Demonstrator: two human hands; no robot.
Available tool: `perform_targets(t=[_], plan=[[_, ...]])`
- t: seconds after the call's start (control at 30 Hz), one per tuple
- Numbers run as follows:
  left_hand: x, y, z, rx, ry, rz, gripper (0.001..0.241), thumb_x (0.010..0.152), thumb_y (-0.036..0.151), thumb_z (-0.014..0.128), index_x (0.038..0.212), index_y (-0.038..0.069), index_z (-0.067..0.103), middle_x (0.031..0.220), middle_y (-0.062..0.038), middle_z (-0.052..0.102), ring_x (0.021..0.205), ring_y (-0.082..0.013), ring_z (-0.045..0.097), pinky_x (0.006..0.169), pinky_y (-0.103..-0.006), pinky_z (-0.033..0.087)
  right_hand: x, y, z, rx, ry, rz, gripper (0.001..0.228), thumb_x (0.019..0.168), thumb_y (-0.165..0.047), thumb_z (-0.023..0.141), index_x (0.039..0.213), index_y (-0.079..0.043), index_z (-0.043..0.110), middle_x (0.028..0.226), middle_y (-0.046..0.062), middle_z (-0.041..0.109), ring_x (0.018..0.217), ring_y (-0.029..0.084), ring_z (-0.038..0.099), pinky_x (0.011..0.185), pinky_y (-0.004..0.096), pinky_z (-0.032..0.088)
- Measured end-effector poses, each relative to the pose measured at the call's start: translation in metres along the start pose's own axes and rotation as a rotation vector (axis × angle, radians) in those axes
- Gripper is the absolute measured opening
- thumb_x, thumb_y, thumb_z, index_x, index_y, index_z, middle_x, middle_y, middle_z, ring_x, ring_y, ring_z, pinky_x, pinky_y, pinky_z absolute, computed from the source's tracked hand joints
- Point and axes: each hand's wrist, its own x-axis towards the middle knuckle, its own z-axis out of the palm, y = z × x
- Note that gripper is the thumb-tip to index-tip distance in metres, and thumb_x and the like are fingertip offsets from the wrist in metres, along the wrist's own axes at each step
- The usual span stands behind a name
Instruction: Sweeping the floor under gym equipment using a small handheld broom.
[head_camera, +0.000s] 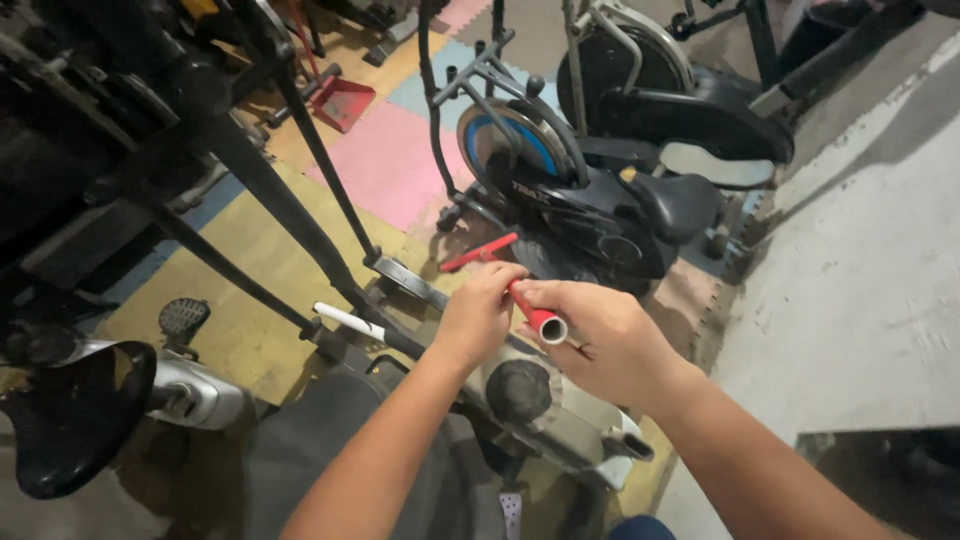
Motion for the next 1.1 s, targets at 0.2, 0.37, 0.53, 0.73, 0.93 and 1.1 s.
perform_targets(t=[0.2, 0.37, 0.53, 0.73, 0.93, 1.1], plan=[[0.008, -0.013, 0.016, 0.063, 0.004, -0.071, 0.035, 0.09, 0.008, 0.064, 0.123, 0.022, 0.065, 0.115, -0.005, 0.068, 0.114, -0.0312, 0.068, 0.096, -0.0447, 0.056, 0.006, 0.027, -0.008, 0.02, -0.051, -0.012, 0.027, 0.086, -0.018, 0.08, 0.107, -0.003, 0.071, 0.093, 0.015, 0.077, 0.087, 0.039, 0.075, 0.073, 0.042, 0.061], [0.024, 0.016, 0.02, 0.125, 0.045, -0.053, 0.027, 0.086, 0.003, 0.067, 0.111, 0.01, 0.068, 0.112, -0.015, 0.071, 0.112, -0.0391, 0.068, 0.098, -0.0482, 0.054, 0.005, 0.066, -0.037, 0.042, -0.117, -0.094, 0.026, 0.089, -0.025, 0.078, 0.109, -0.01, 0.071, 0.086, 0.01, 0.074, 0.079, 0.035, 0.074, 0.068, 0.041, 0.06], [0.04, 0.041, 0.034, 0.24, 0.101, -0.176, 0.019, 0.086, 0.011, 0.069, 0.103, 0.019, 0.068, 0.107, -0.007, 0.07, 0.108, -0.0321, 0.07, 0.092, -0.0454, 0.057, 0.016, 0.091, -0.075, 0.126, -0.214, -0.157, 0.025, 0.088, -0.023, 0.079, 0.109, -0.011, 0.071, 0.087, 0.008, 0.074, 0.081, 0.033, 0.075, 0.07, 0.041, 0.059], [0.06, 0.061, 0.038, 0.249, 0.12, -0.24, 0.016, 0.085, 0.013, 0.068, 0.094, 0.026, 0.066, 0.097, 0.0, 0.069, 0.103, -0.0263, 0.071, 0.089, -0.0425, 0.058, 0.023, 0.112, -0.086, 0.122, -0.231, -0.137, 0.027, 0.086, -0.025, 0.081, 0.107, -0.011, 0.07, 0.091, 0.007, 0.076, 0.083, 0.032, 0.075, 0.071, 0.04, 0.059], [0.066, 0.018, 0.02, 0.138, 0.025, -0.183, 0.021, 0.084, 0.011, 0.068, 0.101, 0.022, 0.068, 0.103, -0.009, 0.071, 0.108, -0.0347, 0.069, 0.094, -0.0474, 0.056, 0.031, 0.109, -0.051, 0.087, -0.188, -0.056, 0.029, 0.083, -0.018, 0.079, 0.11, -0.014, 0.071, 0.087, 0.008, 0.075, 0.082, 0.032, 0.075, 0.069, 0.042, 0.059], [0.069, 0.005, 0.007, 0.134, 0.014, -0.173, 0.018, 0.084, 0.015, 0.068, 0.096, 0.027, 0.064, 0.102, -0.002, 0.069, 0.103, -0.0319, 0.071, 0.087, -0.0472, 0.058, 0.045, 0.097, -0.03, 0.042, -0.151, -0.021, 0.027, 0.083, -0.014, 0.078, 0.109, -0.016, 0.071, 0.081, 0.006, 0.073, 0.077, 0.031, 0.073, 0.065, 0.039, 0.058]])
